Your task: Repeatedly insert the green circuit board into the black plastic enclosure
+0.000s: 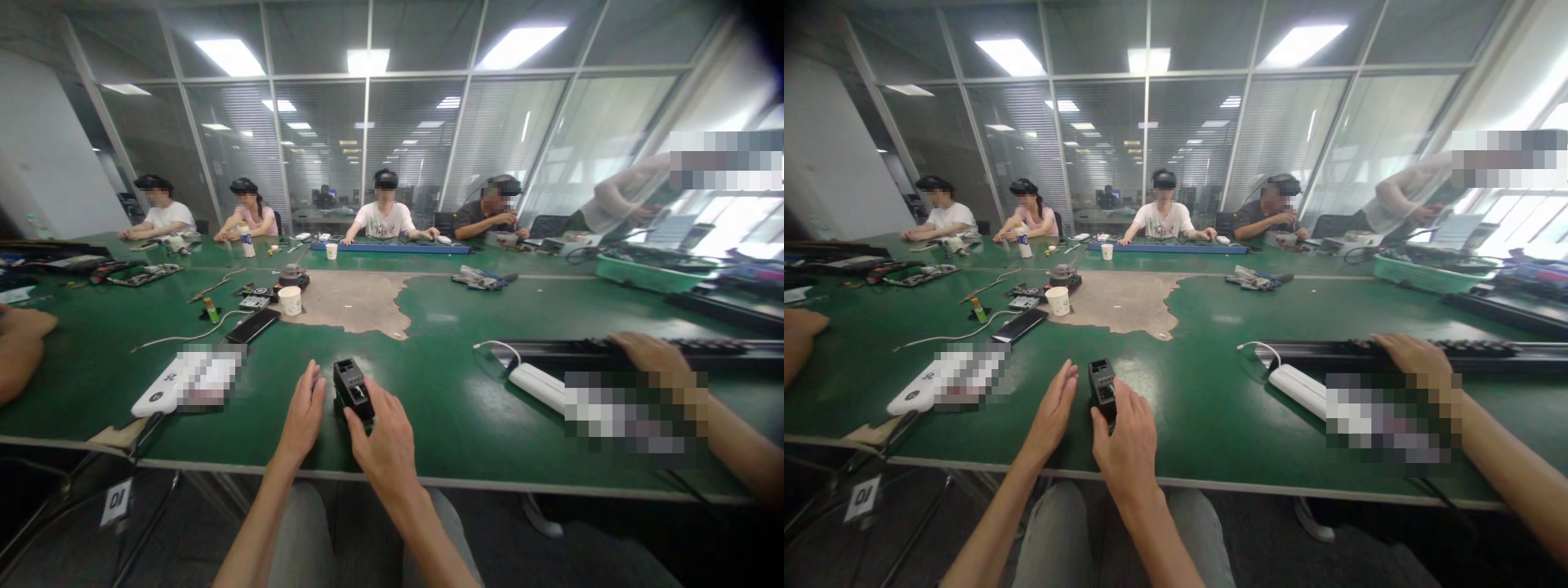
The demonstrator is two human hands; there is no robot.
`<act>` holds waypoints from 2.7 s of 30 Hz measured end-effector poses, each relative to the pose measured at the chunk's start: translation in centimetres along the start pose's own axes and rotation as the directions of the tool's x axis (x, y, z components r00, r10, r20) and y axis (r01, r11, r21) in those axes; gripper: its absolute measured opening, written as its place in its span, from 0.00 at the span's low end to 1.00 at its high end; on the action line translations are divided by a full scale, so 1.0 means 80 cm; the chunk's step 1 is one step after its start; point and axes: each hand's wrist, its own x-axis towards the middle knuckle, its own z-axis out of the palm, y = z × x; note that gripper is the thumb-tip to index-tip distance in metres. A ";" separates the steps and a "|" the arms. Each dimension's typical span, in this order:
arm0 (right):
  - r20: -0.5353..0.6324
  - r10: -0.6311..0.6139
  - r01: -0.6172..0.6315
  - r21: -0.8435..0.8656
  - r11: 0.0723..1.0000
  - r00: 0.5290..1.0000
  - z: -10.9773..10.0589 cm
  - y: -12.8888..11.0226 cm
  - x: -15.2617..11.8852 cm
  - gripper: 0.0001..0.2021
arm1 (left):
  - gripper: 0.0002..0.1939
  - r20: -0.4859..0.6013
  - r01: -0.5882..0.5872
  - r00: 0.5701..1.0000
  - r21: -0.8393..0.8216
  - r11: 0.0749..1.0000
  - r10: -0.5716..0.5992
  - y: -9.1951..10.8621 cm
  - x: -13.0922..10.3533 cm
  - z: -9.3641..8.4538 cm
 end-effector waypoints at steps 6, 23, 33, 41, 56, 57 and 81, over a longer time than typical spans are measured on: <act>0.066 0.011 -0.009 -0.022 1.000 0.998 0.002 0.009 -0.010 0.22 | 0.29 0.005 0.004 1.000 -0.013 1.000 -0.004 -0.002 0.000 0.001; 0.048 0.159 -0.161 0.024 0.987 0.986 0.014 0.013 -0.007 0.24 | 0.34 0.117 -0.008 0.993 -0.066 0.998 0.015 -0.007 -0.001 0.002; -0.088 0.206 -0.195 0.119 0.974 0.975 -0.025 0.048 0.031 0.26 | 0.55 0.212 -0.191 0.963 0.094 0.977 0.168 0.005 -0.008 -0.003; -0.023 0.233 -0.234 -0.019 0.972 0.972 -0.008 0.087 0.009 0.24 | 0.76 0.337 -0.370 0.904 0.311 0.875 0.262 0.018 -0.014 0.002; -0.037 0.155 -0.157 -0.073 0.985 0.987 0.001 0.104 -0.002 0.27 | 0.66 0.325 -0.340 0.921 0.391 0.856 0.217 0.024 -0.015 0.003; -0.037 0.155 -0.158 -0.078 0.984 0.987 0.002 0.105 -0.003 0.26 | 0.66 0.325 -0.338 0.921 0.394 0.855 0.215 0.024 -0.015 0.003; 0.024 0.165 -0.165 0.006 0.986 0.986 0.009 -0.005 0.014 0.26 | 0.42 -0.030 0.016 0.999 -0.134 0.991 -0.020 -0.012 0.003 0.002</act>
